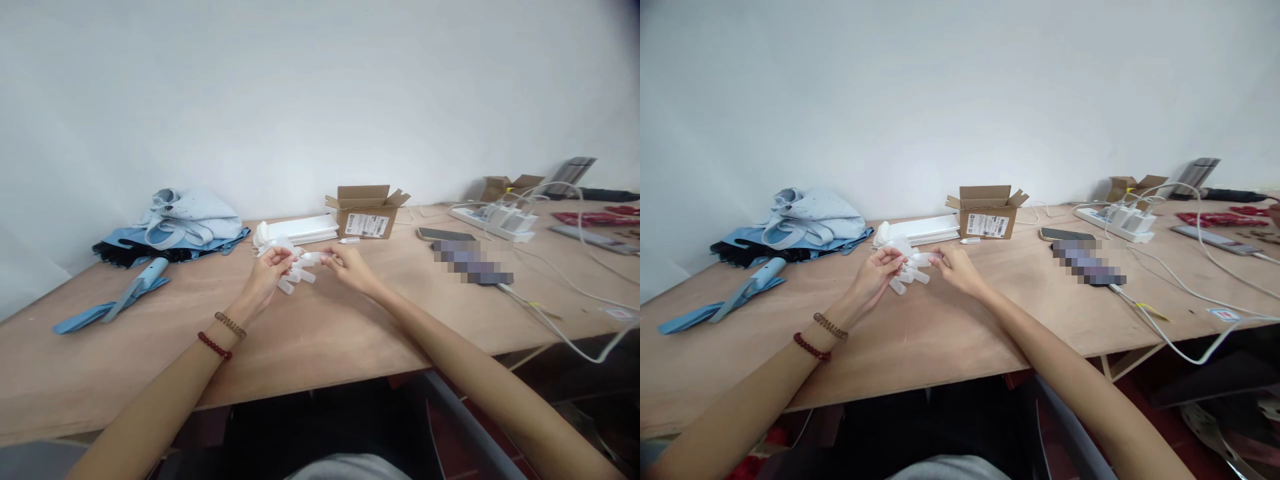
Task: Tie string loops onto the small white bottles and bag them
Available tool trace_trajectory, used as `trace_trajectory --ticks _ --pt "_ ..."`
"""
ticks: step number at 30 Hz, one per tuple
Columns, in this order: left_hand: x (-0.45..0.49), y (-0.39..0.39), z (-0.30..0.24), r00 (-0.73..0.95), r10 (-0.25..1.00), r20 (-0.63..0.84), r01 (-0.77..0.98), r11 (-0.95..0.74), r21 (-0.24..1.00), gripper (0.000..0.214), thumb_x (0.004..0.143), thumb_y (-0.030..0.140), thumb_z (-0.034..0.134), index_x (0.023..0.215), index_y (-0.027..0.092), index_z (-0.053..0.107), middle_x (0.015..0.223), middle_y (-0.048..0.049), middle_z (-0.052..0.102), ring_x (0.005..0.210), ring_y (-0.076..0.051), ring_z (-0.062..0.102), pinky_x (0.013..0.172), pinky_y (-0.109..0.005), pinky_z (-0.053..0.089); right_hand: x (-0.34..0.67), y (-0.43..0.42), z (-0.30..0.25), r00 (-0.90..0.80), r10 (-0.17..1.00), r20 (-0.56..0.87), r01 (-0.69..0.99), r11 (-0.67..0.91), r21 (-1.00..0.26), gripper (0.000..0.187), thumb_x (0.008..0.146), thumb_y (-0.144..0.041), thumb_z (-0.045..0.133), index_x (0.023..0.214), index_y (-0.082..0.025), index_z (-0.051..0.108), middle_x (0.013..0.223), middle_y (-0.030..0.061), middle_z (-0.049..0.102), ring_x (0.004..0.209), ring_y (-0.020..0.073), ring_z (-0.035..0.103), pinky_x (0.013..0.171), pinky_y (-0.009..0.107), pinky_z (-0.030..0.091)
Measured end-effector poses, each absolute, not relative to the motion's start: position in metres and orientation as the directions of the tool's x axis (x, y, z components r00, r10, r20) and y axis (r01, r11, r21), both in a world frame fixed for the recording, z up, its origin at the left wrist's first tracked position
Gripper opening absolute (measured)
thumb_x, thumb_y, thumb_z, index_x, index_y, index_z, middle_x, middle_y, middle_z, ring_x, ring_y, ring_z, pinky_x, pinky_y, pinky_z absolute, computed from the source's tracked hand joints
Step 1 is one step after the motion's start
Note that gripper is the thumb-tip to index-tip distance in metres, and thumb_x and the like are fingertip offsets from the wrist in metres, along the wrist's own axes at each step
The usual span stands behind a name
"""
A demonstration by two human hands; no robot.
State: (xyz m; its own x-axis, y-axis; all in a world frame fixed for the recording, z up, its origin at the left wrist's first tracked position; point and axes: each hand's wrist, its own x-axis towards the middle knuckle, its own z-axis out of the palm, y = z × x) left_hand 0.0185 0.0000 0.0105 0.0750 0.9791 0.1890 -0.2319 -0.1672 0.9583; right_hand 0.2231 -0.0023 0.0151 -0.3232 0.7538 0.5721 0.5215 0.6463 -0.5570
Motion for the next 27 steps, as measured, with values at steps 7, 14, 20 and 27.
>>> trace_trajectory --ticks 7,14,20,27 --pt "0.016 0.004 0.005 0.084 0.965 0.247 -0.172 -0.23 0.958 0.032 0.063 0.03 0.078 0.082 0.016 0.057 0.078 -0.0007 0.066 0.066 -0.009 0.055 0.06 -0.02 0.04 0.225 -0.001 0.015 -0.328 0.751 0.573 0.508 0.652 -0.563 0.018 0.09 -0.027 0.048 0.09 -0.016 0.063 0.081 0.0047 0.067 0.072 0.0158 0.055 0.068 0.026 0.038" --pt "0.016 0.002 0.007 0.097 0.93 0.355 0.008 -0.357 0.934 0.028 0.066 0.033 0.075 0.081 0.017 0.057 0.078 -0.0007 0.063 0.07 -0.012 0.058 0.064 -0.024 0.043 0.224 -0.001 0.014 -0.345 0.726 0.595 0.564 0.667 -0.486 0.023 0.093 -0.03 0.046 0.081 -0.017 0.06 0.064 0.0001 0.055 0.059 0.0134 0.046 0.059 0.025 0.032" --pt "0.014 0.002 0.007 0.139 0.905 0.402 0.095 -0.416 0.904 0.024 0.067 0.031 0.073 0.077 0.017 0.057 0.075 -0.0007 0.062 0.073 -0.015 0.061 0.067 -0.026 0.046 0.225 0.001 0.01 -0.401 0.633 0.663 0.544 0.746 -0.384 0.018 0.093 -0.025 0.047 0.088 -0.017 0.061 0.077 0.006 0.062 0.072 0.0177 0.052 0.067 0.029 0.038" --pt "0.013 -0.002 0.004 0.164 0.907 0.387 0.123 -0.408 0.905 0.025 0.065 0.029 0.074 0.079 0.017 0.058 0.069 0.0007 0.063 0.066 -0.014 0.061 0.063 -0.025 0.045 0.225 0.001 0.002 -0.447 0.564 0.695 0.518 0.796 -0.313 0.017 0.092 -0.019 0.046 0.098 -0.016 0.062 0.089 0.0092 0.066 0.082 0.0208 0.055 0.074 0.032 0.041"
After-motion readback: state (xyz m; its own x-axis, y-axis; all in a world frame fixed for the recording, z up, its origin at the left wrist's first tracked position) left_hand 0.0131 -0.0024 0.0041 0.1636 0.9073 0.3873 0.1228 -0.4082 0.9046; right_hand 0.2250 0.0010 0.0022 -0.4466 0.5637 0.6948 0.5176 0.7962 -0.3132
